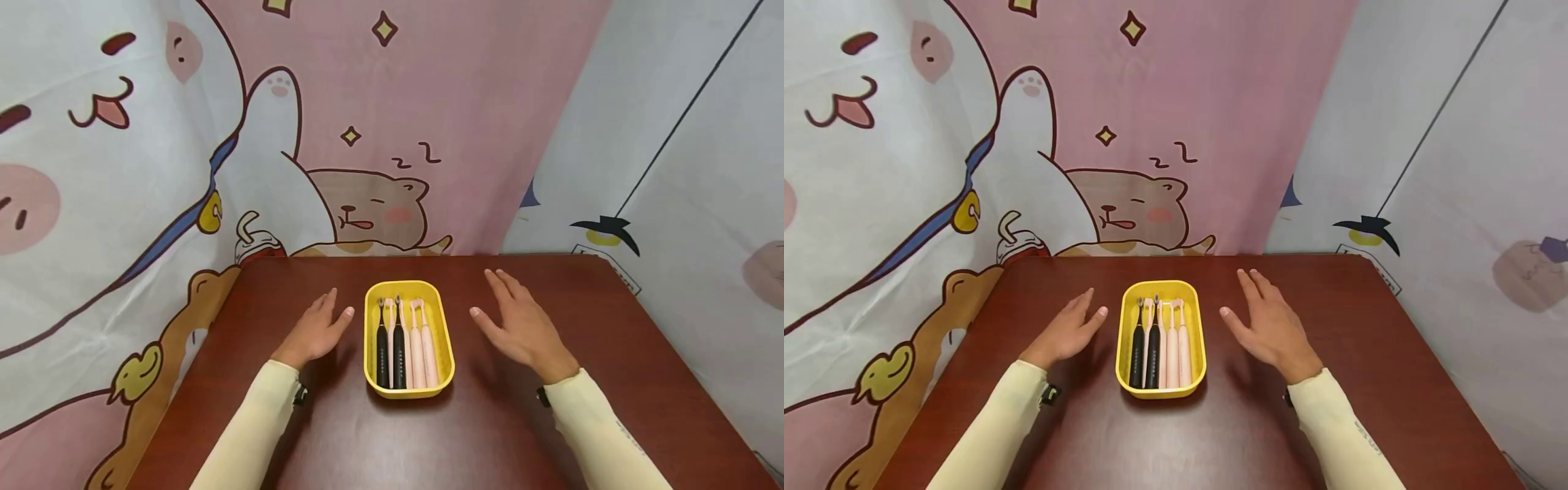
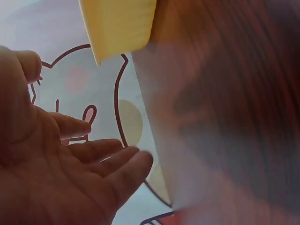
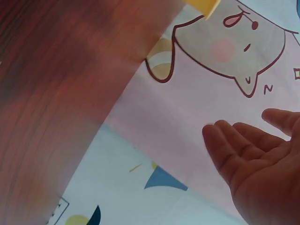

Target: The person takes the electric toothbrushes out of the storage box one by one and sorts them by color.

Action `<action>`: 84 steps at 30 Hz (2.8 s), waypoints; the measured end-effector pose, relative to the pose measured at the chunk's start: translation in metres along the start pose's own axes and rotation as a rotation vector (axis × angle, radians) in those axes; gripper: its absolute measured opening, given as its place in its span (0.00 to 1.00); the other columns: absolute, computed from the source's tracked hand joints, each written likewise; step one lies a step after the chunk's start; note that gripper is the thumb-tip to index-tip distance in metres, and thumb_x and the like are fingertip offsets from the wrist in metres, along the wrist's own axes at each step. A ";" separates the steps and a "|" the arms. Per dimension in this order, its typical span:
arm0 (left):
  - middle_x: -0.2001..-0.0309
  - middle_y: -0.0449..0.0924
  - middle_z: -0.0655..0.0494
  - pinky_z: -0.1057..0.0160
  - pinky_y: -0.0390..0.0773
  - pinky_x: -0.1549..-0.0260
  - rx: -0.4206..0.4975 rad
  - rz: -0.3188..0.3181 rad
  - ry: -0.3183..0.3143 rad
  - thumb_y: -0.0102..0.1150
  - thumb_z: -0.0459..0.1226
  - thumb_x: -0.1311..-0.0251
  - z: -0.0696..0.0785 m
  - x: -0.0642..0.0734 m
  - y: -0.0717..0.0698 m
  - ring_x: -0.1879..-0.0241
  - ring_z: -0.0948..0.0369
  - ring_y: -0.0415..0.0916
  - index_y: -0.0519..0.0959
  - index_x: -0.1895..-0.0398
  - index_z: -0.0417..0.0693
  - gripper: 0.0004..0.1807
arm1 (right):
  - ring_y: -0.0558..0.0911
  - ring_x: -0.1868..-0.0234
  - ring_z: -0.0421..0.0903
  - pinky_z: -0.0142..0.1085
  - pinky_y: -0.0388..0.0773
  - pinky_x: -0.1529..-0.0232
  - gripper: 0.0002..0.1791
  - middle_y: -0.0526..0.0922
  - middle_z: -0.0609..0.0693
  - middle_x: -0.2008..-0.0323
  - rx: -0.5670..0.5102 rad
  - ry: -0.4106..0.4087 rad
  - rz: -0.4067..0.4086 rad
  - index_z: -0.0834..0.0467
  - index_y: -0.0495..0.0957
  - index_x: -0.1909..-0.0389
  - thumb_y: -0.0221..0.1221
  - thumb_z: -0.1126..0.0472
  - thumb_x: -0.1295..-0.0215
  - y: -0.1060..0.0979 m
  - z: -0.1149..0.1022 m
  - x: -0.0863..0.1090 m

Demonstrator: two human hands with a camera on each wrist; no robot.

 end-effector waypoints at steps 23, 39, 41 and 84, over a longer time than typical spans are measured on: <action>0.30 0.74 0.35 0.43 0.88 0.47 0.853 -0.331 -0.108 0.55 0.54 0.22 0.012 0.008 0.046 0.34 0.42 0.79 0.49 0.16 0.37 0.46 | 0.84 0.47 0.52 0.50 0.87 0.48 0.38 0.79 0.57 0.35 -0.292 -0.006 -0.030 0.57 0.66 0.22 0.63 0.44 0.26 0.020 -0.061 -0.009; 0.40 0.80 0.36 0.49 0.90 0.59 0.963 -0.445 -0.031 0.49 0.35 0.23 0.017 0.011 0.053 0.49 0.51 0.84 0.57 0.21 0.34 0.32 | 0.88 0.57 0.48 0.42 0.88 0.57 0.31 0.87 0.61 0.44 -0.445 0.110 -0.149 0.61 0.79 0.33 0.69 0.50 0.32 0.068 -0.098 -0.020; 0.41 0.80 0.35 0.49 0.90 0.58 0.963 -0.451 -0.024 0.48 0.34 0.23 0.017 0.012 0.053 0.49 0.51 0.84 0.57 0.21 0.33 0.31 | 0.89 0.55 0.49 0.46 0.89 0.53 0.31 0.87 0.61 0.44 -0.452 0.114 -0.170 0.62 0.79 0.35 0.69 0.50 0.33 0.074 -0.104 -0.021; 0.40 0.81 0.36 0.45 0.90 0.56 0.924 -0.425 -0.001 0.46 0.33 0.21 0.018 0.013 0.057 0.50 0.50 0.85 0.57 0.22 0.31 0.29 | 0.82 0.82 0.46 0.37 0.83 0.83 0.21 0.83 0.53 0.71 -0.463 0.198 -0.380 0.67 0.81 0.53 0.74 0.60 0.44 0.114 -0.124 -0.034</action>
Point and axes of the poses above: each hand's wrist, its own x-axis away from the middle knuckle, its own y-axis out of the palm, z = x × y, the point moved 4 cm from there along -x, towards the middle knuckle
